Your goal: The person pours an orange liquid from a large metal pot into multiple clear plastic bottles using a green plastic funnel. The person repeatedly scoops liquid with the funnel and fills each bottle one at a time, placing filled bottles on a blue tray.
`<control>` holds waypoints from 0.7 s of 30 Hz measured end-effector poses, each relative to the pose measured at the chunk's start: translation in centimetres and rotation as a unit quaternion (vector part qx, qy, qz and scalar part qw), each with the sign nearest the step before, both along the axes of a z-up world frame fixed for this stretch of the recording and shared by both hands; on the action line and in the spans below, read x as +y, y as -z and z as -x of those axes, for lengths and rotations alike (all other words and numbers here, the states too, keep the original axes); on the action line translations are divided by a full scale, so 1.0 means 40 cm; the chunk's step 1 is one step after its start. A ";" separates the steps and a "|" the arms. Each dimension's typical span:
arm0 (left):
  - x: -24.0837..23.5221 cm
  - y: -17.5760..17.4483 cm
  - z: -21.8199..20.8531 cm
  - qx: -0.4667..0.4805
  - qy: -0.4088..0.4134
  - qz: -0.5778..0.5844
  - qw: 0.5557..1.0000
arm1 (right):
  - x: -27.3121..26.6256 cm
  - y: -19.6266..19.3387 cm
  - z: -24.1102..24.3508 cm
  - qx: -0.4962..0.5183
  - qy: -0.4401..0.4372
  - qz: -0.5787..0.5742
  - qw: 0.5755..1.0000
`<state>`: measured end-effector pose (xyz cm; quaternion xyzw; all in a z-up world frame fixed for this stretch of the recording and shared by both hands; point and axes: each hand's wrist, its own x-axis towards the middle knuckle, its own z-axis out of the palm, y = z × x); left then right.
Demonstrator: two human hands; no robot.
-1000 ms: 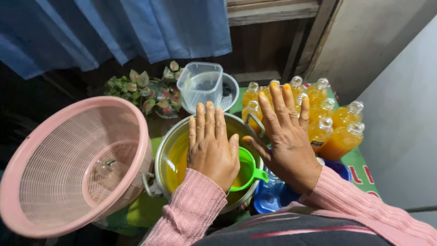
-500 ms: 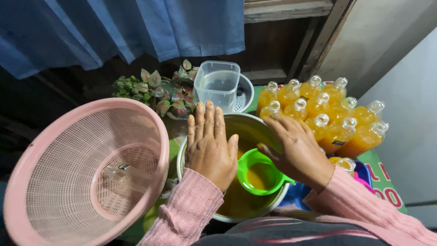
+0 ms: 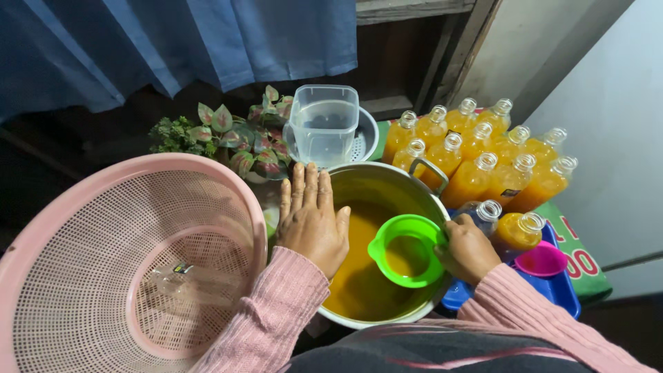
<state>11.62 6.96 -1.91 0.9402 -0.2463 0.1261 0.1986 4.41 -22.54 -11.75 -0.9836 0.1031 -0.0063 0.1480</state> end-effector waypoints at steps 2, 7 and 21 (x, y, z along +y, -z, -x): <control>0.003 0.006 0.002 0.004 -0.005 0.010 1.000 | 0.005 -0.009 0.000 0.014 0.007 0.021 1.000; 0.017 0.007 0.002 0.010 -0.013 0.018 1.000 | 0.047 -0.094 -0.010 -0.091 -0.042 0.108 0.989; 0.068 0.002 -0.008 0.031 -0.034 0.014 0.999 | 0.100 -0.026 -0.212 0.045 -0.053 0.066 0.995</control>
